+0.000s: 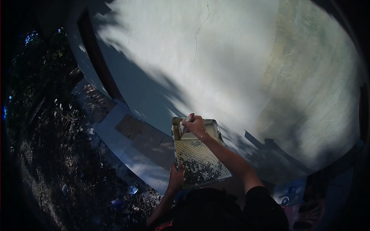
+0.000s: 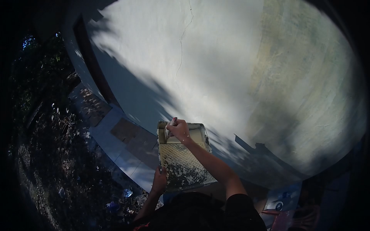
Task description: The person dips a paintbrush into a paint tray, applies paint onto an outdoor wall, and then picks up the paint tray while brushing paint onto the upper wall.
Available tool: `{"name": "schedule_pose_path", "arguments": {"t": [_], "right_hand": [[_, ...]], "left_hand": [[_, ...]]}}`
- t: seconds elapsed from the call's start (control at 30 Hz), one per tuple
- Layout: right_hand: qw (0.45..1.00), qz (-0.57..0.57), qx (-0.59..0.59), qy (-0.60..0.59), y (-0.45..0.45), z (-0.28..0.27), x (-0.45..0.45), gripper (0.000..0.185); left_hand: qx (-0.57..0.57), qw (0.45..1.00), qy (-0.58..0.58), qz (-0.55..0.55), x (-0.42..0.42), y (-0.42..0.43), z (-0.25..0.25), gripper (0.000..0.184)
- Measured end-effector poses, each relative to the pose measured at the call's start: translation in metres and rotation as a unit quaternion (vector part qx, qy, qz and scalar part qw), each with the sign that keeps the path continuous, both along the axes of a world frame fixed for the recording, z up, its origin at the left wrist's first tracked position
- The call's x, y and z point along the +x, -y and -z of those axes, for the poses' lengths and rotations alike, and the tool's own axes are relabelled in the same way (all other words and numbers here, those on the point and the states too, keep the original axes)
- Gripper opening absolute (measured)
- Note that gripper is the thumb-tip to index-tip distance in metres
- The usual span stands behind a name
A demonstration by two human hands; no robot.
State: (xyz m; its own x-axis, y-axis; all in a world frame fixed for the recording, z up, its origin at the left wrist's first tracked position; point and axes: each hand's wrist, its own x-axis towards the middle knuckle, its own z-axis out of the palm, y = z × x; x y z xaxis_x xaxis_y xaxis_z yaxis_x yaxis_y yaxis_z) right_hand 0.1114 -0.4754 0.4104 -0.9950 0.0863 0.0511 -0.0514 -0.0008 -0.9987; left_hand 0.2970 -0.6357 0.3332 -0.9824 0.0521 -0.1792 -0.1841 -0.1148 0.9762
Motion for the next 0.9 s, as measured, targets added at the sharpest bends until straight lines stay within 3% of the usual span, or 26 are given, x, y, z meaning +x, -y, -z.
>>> {"name": "schedule_pose_path", "arguments": {"t": [0.1, 0.2, 0.3, 0.43, 0.53, 0.77, 0.9], "right_hand": [[0.999, -0.016, 0.035, -0.014, -0.016, -0.003, -0.003, 0.017], [0.979, -0.022, 0.186, -0.077, -0.04, -0.002, -0.018, 0.018], [0.938, -0.007, 0.327, -0.116, -0.05, -0.053, -0.005, 0.02], [0.898, -0.027, 0.423, -0.116, -0.067, -0.083, -0.003, 0.024], [0.876, -0.053, 0.469, -0.103, -0.068, -0.081, 0.001, 0.022], [0.843, -0.047, 0.518, -0.135, -0.048, -0.055, 0.013, 0.016], [0.788, -0.069, 0.55, -0.269, -0.022, -0.002, 0.009, 0.008]], "left_hand": [[-0.019, 1.0, 0.015, 0.008, 0.0, 0.004, -0.004, 0.038], [0.026, 0.997, 0.066, 0.023, -0.004, 0.009, 0.02, 0.043], [0.124, 0.98, 0.153, 0.037, -0.01, 0.015, 0.052, 0.053], [0.162, 0.975, 0.145, 0.052, -0.014, 0.016, 0.08, 0.055], [0.154, 0.977, 0.132, 0.07, -0.013, 0.021, 0.098, 0.054], [0.172, 0.974, 0.132, 0.058, -0.014, 0.015, 0.073, 0.056], [0.184, 0.975, 0.097, 0.074, -0.014, 0.015, 0.072, 0.058]]}}
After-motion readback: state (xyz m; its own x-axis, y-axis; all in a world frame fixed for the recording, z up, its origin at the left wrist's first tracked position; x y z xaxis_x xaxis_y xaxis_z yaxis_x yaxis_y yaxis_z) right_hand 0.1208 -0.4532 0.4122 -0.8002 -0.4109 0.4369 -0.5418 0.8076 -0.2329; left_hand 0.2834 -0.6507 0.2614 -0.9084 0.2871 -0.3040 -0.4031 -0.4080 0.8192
